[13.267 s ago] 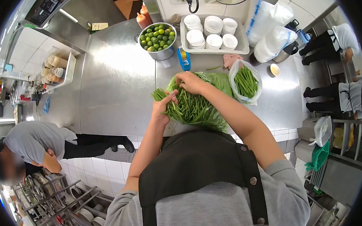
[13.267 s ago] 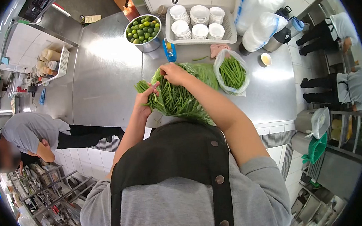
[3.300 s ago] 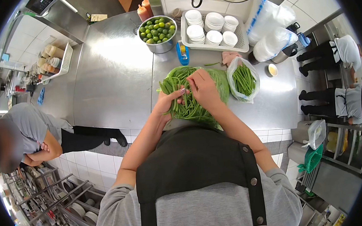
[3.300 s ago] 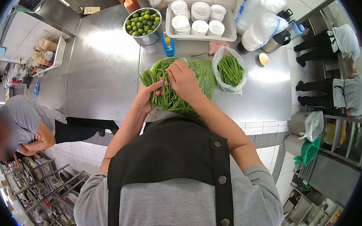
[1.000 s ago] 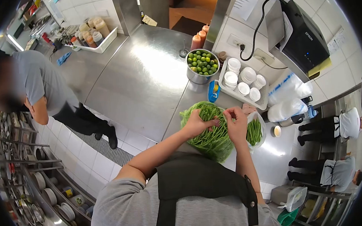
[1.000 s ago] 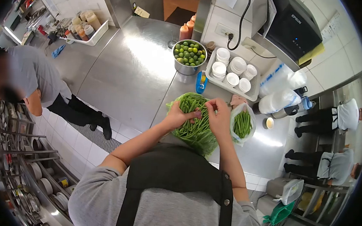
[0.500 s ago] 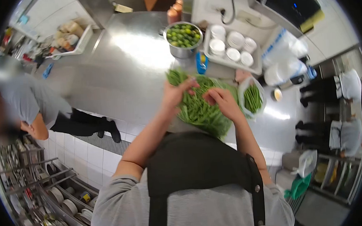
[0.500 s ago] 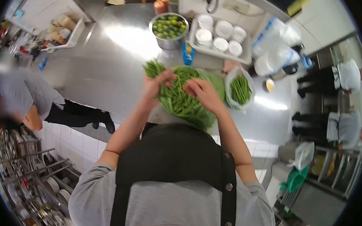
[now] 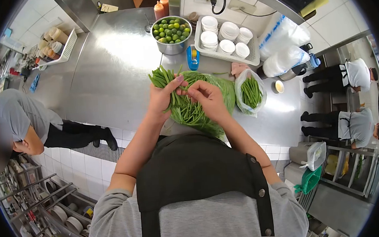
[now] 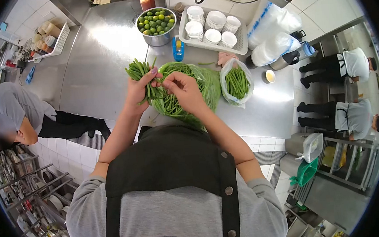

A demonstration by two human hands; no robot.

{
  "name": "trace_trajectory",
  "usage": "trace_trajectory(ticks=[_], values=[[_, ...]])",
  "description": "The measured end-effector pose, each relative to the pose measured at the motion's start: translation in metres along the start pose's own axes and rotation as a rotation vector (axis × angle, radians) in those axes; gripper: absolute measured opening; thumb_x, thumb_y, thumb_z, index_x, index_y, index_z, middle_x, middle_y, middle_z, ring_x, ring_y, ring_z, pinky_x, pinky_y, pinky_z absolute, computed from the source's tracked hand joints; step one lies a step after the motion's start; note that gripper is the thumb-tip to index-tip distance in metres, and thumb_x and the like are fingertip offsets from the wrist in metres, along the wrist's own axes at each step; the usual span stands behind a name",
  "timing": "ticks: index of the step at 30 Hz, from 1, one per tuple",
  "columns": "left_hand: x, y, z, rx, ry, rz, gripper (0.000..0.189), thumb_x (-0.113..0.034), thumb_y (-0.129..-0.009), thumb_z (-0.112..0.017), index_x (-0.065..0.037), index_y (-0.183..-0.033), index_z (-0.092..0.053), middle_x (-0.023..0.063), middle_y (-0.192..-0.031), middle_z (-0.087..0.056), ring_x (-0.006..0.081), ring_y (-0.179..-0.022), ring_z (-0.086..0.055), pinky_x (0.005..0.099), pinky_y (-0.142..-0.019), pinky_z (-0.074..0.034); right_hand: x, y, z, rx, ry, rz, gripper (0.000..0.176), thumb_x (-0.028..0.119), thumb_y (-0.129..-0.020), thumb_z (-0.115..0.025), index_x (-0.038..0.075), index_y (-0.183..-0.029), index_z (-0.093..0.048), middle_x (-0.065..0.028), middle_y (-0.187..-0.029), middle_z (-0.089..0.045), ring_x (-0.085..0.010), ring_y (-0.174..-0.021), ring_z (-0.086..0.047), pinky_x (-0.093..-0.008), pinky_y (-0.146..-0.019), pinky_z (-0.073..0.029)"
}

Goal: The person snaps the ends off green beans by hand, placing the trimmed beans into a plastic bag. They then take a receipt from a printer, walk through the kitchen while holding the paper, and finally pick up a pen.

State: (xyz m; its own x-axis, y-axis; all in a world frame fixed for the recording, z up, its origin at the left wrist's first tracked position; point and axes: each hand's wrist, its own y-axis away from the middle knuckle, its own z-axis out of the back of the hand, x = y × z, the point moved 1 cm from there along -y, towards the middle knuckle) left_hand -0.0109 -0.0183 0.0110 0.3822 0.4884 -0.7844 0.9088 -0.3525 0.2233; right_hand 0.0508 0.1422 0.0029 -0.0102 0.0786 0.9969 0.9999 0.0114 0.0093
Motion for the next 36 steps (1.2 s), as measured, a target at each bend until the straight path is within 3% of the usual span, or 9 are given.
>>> trace_trajectory(ticks=[6, 10, 11, 14, 15, 21, 24, 27, 36], values=[[0.006, -0.006, 0.011, -0.13, 0.013, 0.066, 0.015, -0.011, -0.091, -0.072, -0.001, -0.099, -0.065, 0.0084, -0.085, -0.071, 0.0118, -0.069, -0.063, 0.0261, -0.061, -0.053, 0.019, -0.008, 0.033, -0.202, -0.43, 0.08, 0.009, 0.008, -0.099, -0.061, 0.002, -0.097, -0.067, -0.0027, -0.088, -0.067, -0.0094, -0.076, -0.059, -0.0243, -0.072, -0.048], [0.021, -0.005, 0.026, -0.081, 0.078, 0.25, 0.013, -0.009, -0.091, -0.072, -0.002, -0.098, -0.064, 0.0104, -0.09, -0.072, 0.0155, -0.072, -0.065, 0.0292, -0.064, -0.055, -0.004, -0.014, 0.066, -0.074, 0.325, -0.025, 0.01, -0.001, -0.088, -0.067, 0.002, -0.097, -0.068, -0.0044, -0.09, -0.067, -0.0118, -0.075, -0.06, -0.0264, -0.072, -0.05], [0.026, -0.004, 0.026, -0.076, 0.125, 0.296, 0.013, -0.009, -0.091, -0.071, -0.003, -0.098, -0.063, 0.0106, -0.091, -0.072, 0.0163, -0.073, -0.066, 0.0299, -0.064, -0.056, -0.011, -0.008, 0.071, -0.059, 0.626, -0.09, 0.019, -0.007, -0.08, -0.065, 0.003, -0.095, -0.069, -0.0078, -0.094, -0.063, -0.0202, -0.081, -0.062, -0.0317, -0.078, -0.051], [0.033, -0.003, 0.021, -0.06, 0.21, 0.371, 0.011, -0.008, -0.091, -0.071, -0.004, -0.097, -0.061, 0.0097, -0.09, -0.071, 0.0177, -0.074, -0.067, 0.0309, -0.065, -0.057, -0.061, 0.0, 0.08, 0.107, 0.947, 0.161, 0.021, -0.008, -0.077, -0.063, 0.003, -0.092, -0.07, -0.0117, -0.098, -0.059, -0.0297, -0.094, -0.061, -0.0376, -0.086, -0.05], [0.034, -0.002, 0.019, -0.057, 0.229, 0.386, 0.011, -0.007, -0.091, -0.07, -0.004, -0.097, -0.061, 0.0092, -0.09, -0.07, 0.0181, -0.074, -0.067, 0.031, -0.065, -0.057, -0.062, 0.001, 0.074, 0.15, 0.866, 0.082, 0.019, -0.008, -0.077, -0.062, 0.004, -0.089, -0.071, -0.0139, -0.101, -0.058, -0.0347, -0.103, -0.057, -0.0412, -0.092, -0.047], [0.05, -0.007, 0.04, -0.001, 0.18, 0.501, 0.015, -0.01, -0.09, -0.074, -0.006, -0.094, -0.06, 0.0052, -0.083, -0.066, 0.0147, -0.068, -0.063, 0.0288, -0.062, -0.056, -0.059, 0.0, 0.07, 0.19, 0.885, 0.163, 0.019, -0.005, -0.078, -0.066, 0.005, -0.094, -0.069, -0.0123, -0.097, -0.058, -0.033, -0.095, -0.058, -0.039, -0.088, -0.049], [0.052, -0.005, 0.037, -0.028, 0.085, 0.473, 0.017, -0.013, -0.09, -0.075, -0.005, -0.097, -0.062, 0.0039, -0.08, -0.064, 0.0127, -0.065, -0.06, 0.0279, -0.06, -0.055, -0.044, -0.005, 0.072, 0.12, 0.626, -0.069, 0.021, -0.003, -0.084, -0.069, 0.005, -0.104, -0.065, -0.0048, -0.095, -0.058, -0.0181, -0.092, -0.06, -0.0301, -0.082, -0.049], [0.051, -0.003, 0.023, 0.02, 0.036, 0.397, 0.017, -0.011, -0.09, -0.074, -0.003, -0.101, -0.064, 0.0043, -0.081, -0.065, 0.0126, -0.065, -0.061, 0.0277, -0.059, -0.054, -0.026, -0.005, 0.065, -0.045, 0.096, -0.034, 0.017, 0.0, -0.09, -0.067, 0.004, -0.106, -0.063, -0.0008, -0.092, -0.059, -0.0083, -0.085, -0.057, -0.0221, -0.075, -0.047], [0.035, -0.004, -0.011, 0.185, -0.31, 0.192, 0.017, 0.0, -0.08, -0.079, -0.001, -0.092, -0.067, 0.0057, -0.084, -0.07, 0.0133, -0.069, -0.065, 0.0285, -0.062, -0.054, 0.01, -0.002, 0.046, -0.055, -0.034, -0.072, 0.009, 0.006, -0.094, -0.066, 0.001, -0.102, -0.063, -0.0019, -0.082, -0.065, -0.007, -0.065, -0.06, -0.0216, -0.058, -0.049]])
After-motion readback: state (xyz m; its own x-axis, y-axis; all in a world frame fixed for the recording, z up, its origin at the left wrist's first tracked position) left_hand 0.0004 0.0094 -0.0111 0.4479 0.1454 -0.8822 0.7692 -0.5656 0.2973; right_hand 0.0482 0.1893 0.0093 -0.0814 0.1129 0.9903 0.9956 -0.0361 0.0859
